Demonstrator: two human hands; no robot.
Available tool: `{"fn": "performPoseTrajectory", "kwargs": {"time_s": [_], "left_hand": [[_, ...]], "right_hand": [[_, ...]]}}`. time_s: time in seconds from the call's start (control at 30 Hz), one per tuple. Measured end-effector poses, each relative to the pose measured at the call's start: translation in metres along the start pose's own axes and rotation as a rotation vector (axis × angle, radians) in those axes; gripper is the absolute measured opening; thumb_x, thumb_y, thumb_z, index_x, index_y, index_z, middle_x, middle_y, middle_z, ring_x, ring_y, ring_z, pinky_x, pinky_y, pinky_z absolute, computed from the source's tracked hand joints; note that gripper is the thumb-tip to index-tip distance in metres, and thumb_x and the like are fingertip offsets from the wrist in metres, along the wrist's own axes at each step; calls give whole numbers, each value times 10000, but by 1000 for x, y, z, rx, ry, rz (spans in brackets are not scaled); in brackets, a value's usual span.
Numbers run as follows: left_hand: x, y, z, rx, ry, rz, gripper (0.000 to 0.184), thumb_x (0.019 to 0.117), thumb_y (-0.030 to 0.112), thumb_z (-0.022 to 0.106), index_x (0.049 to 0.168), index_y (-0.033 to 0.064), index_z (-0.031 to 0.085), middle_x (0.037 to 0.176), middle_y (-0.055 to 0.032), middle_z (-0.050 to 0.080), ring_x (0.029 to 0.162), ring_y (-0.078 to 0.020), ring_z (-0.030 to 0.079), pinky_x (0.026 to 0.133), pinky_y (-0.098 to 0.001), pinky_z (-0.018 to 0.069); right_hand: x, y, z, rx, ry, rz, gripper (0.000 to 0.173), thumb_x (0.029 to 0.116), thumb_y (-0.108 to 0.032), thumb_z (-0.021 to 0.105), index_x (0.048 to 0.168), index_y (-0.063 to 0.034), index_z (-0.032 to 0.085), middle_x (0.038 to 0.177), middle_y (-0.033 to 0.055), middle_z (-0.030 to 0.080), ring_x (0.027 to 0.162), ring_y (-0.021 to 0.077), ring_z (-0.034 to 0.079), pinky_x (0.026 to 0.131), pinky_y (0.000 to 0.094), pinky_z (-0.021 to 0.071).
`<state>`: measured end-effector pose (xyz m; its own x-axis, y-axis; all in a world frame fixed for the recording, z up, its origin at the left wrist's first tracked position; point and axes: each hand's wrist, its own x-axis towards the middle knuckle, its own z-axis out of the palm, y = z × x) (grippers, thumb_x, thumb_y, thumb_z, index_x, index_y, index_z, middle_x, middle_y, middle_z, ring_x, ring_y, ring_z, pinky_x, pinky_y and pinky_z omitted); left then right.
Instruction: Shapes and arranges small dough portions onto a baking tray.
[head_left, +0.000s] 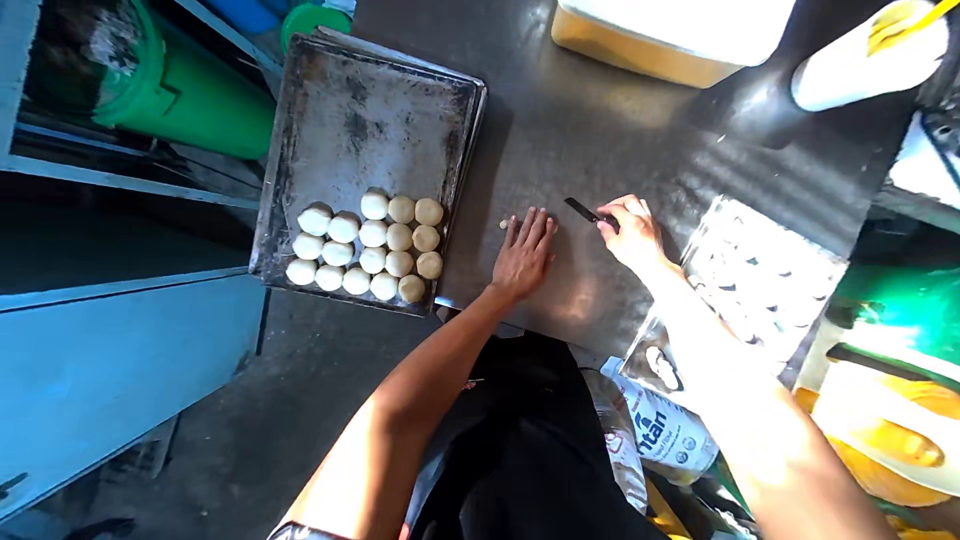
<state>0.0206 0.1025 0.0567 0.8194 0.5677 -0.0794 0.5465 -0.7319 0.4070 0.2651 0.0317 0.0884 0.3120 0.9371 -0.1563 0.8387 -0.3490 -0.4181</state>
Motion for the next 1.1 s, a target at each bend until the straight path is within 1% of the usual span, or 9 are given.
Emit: {"fn": "performPoseTrajectory", "kwargs": {"time_s": [0.07, 0.3, 0.37, 0.47, 0.57, 0.73, 0.8, 0.93, 1.1], "left_hand": [[-14, 0, 5, 18, -3, 25, 634, 1056, 385, 463, 1606, 97, 333, 1717, -85, 183, 1596, -254, 105, 1288, -542, 121], [-50, -4, 9, -32, 19, 106, 556, 1056, 307, 480, 1581, 145, 403, 1721, -22, 186, 1599, -193, 79, 1297, -533, 119], [-57, -14, -2, -135, 105, 97, 499, 1039, 230, 514, 1532, 156, 487, 1686, -39, 292, 1581, -217, 185, 1284, -542, 186], [-56, -36, -25, -345, 247, -158, 456, 998, 193, 630, 1437, 87, 568, 1470, -165, 543, 1346, -317, 537, 1115, -493, 465], [-38, -60, -38, -462, 204, -361, 476, 950, 229, 724, 1382, 63, 610, 1249, -216, 626, 1098, -350, 663, 956, -494, 573], [-22, -72, -43, -432, 71, -300, 270, 952, 226, 716, 1197, 114, 733, 1147, -128, 667, 1059, -276, 672, 947, -466, 574], [-22, -74, -40, -433, 75, -284, 224, 954, 212, 710, 1153, 117, 749, 1133, -118, 673, 1060, -269, 670, 945, -459, 574], [-24, -76, -36, -456, 98, -293, 213, 957, 198, 706, 1148, 114, 750, 1143, -119, 671, 1078, -272, 662, 966, -449, 564], [-26, -75, -35, -456, 108, -285, 211, 950, 190, 711, 1146, 122, 747, 1144, -120, 662, 1076, -273, 657, 953, -443, 566]], "right_hand": [[1, -9, 6, 28, 61, 17, 294, 976, -279, 687, 1227, -130, 723, 1260, 111, 652, 1204, 312, 596, 991, 492, 518], [1, -32, 9, 187, 5, 149, 112, 888, -126, 770, 978, -70, 734, 1090, 133, 695, 1112, 321, 620, 982, 506, 506], [-19, -49, 0, 458, -59, 200, 163, 938, -160, 745, 1067, -81, 685, 1034, 86, 719, 931, 222, 697, 829, 427, 592], [-34, -76, -2, 950, -174, 288, 254, 968, -59, 680, 1207, -71, 595, 1043, 104, 733, 879, 236, 759, 776, 405, 661], [-33, -103, 7, 691, -115, 144, 201, 977, -51, 659, 1176, -62, 678, 1036, 84, 724, 787, 180, 751, 697, 351, 667], [-23, -111, 23, 255, 39, -282, 170, 947, -68, 667, 1082, -81, 768, 960, 112, 666, 860, 230, 662, 768, 396, 579], [-20, -115, 18, 365, -27, -188, 174, 944, -70, 664, 1088, -80, 761, 993, 93, 688, 899, 209, 663, 776, 378, 569], [-20, -120, 8, 740, -218, 133, 193, 988, -105, 651, 1179, -108, 681, 966, 60, 765, 647, 168, 707, 500, 309, 584], [-27, -114, 26, 257, 4, -236, 190, 980, -67, 635, 1137, -61, 743, 975, 130, 639, 776, 204, 641, 701, 356, 578]]}}
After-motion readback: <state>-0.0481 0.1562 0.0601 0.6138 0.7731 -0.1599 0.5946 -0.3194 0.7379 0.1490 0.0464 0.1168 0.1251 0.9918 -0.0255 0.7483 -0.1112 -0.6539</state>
